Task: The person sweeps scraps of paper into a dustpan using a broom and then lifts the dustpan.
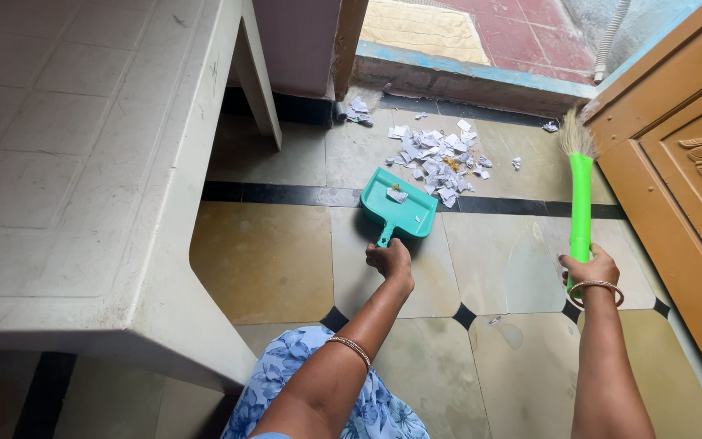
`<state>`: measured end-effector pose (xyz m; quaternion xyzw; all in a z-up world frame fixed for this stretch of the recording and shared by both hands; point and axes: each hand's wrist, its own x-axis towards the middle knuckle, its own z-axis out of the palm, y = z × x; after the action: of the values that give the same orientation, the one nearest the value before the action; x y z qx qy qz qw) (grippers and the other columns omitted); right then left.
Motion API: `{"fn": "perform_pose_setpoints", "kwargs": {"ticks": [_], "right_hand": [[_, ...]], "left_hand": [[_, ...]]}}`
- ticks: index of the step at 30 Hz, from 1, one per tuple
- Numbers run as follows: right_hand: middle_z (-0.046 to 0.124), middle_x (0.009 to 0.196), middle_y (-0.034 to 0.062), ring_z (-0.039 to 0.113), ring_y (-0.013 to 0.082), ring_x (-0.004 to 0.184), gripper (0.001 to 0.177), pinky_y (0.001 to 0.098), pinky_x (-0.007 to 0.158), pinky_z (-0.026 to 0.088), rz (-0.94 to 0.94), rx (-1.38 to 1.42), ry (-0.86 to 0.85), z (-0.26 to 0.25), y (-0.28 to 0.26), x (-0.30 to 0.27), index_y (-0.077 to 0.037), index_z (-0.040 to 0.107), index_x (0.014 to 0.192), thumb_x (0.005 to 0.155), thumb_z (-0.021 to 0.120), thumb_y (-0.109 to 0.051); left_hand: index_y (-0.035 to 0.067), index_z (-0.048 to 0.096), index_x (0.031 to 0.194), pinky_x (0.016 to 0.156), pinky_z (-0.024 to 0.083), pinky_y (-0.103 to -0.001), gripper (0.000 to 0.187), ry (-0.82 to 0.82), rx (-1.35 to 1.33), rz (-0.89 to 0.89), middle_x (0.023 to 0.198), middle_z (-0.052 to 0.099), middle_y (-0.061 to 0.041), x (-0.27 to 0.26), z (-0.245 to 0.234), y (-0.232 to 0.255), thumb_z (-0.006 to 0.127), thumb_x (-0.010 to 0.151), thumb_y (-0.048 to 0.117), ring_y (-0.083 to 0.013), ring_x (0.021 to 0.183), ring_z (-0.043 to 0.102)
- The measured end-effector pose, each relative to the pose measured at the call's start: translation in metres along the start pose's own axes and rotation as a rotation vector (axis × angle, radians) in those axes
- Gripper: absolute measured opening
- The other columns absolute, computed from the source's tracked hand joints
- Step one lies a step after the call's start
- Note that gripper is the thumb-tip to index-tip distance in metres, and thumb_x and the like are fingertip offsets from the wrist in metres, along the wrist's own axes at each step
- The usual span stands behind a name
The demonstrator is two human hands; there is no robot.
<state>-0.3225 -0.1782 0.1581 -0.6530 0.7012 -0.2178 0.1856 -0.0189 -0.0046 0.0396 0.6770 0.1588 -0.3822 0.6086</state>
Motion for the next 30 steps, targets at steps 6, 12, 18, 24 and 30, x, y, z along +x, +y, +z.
{"fn": "perform_pose_setpoints", "kwargs": {"ticks": [6, 12, 18, 24, 30], "right_hand": [[0.077, 0.082, 0.0185, 0.074, 0.0259, 0.061, 0.079, 0.0386, 0.063, 0.060, -0.110, -0.128, -0.119, 0.046, 0.040, 0.002, -0.016, 0.055, 0.152, 0.079, 0.082, -0.020], [0.075, 0.111, 0.0203, 0.076, 0.0285, 0.071, 0.095, 0.0397, 0.068, 0.062, -0.372, -0.375, -0.149, 0.033, 0.079, -0.128, -0.023, 0.043, 0.160, 0.074, 0.084, -0.030], [0.076, 0.114, 0.0192, 0.074, 0.0274, 0.057, 0.086, 0.0383, 0.056, 0.059, -0.371, 0.043, -0.216, 0.023, 0.030, -0.235, -0.020, 0.048, 0.151, 0.072, 0.082, -0.018], [0.079, 0.095, 0.0156, 0.071, 0.0158, 0.052, 0.083, 0.0330, 0.053, 0.061, -0.414, 0.106, -0.372, 0.053, -0.070, -0.234, -0.023, 0.046, 0.152, 0.076, 0.080, -0.020], [0.074, 0.080, 0.0114, 0.066, 0.0157, 0.053, 0.083, 0.0349, 0.049, 0.058, -0.170, 0.188, -0.466, 0.057, -0.096, -0.248, -0.028, 0.048, 0.154, 0.077, 0.076, -0.014]], "left_hand": [[0.000, 0.031, 0.147, 0.110, 0.043, -0.045, 0.066, 0.005, -0.011, -0.001, 0.145, 0.035, -0.022, 0.001, 0.003, 0.002, 0.055, 0.088, 0.018, -0.0362, 0.131, 0.047], [0.001, 0.031, 0.148, 0.111, 0.042, -0.044, 0.067, -0.004, 0.001, -0.011, 0.146, 0.034, -0.022, -0.003, -0.001, 0.004, 0.055, 0.087, 0.018, -0.0357, 0.132, 0.047], [0.002, 0.028, 0.149, 0.109, 0.044, -0.044, 0.069, -0.047, -0.027, -0.015, 0.146, 0.033, -0.022, -0.011, 0.002, -0.004, 0.055, 0.088, 0.018, -0.0362, 0.130, 0.047], [0.001, 0.035, 0.146, 0.109, 0.044, -0.045, 0.062, 0.003, 0.013, 0.004, 0.145, 0.036, -0.022, 0.011, 0.002, -0.005, 0.056, 0.091, 0.020, -0.0369, 0.128, 0.050], [0.002, 0.036, 0.145, 0.108, 0.045, -0.046, 0.056, -0.002, -0.018, -0.021, 0.146, 0.036, -0.021, 0.015, -0.002, -0.013, 0.052, 0.096, 0.023, -0.0367, 0.129, 0.051]]}}
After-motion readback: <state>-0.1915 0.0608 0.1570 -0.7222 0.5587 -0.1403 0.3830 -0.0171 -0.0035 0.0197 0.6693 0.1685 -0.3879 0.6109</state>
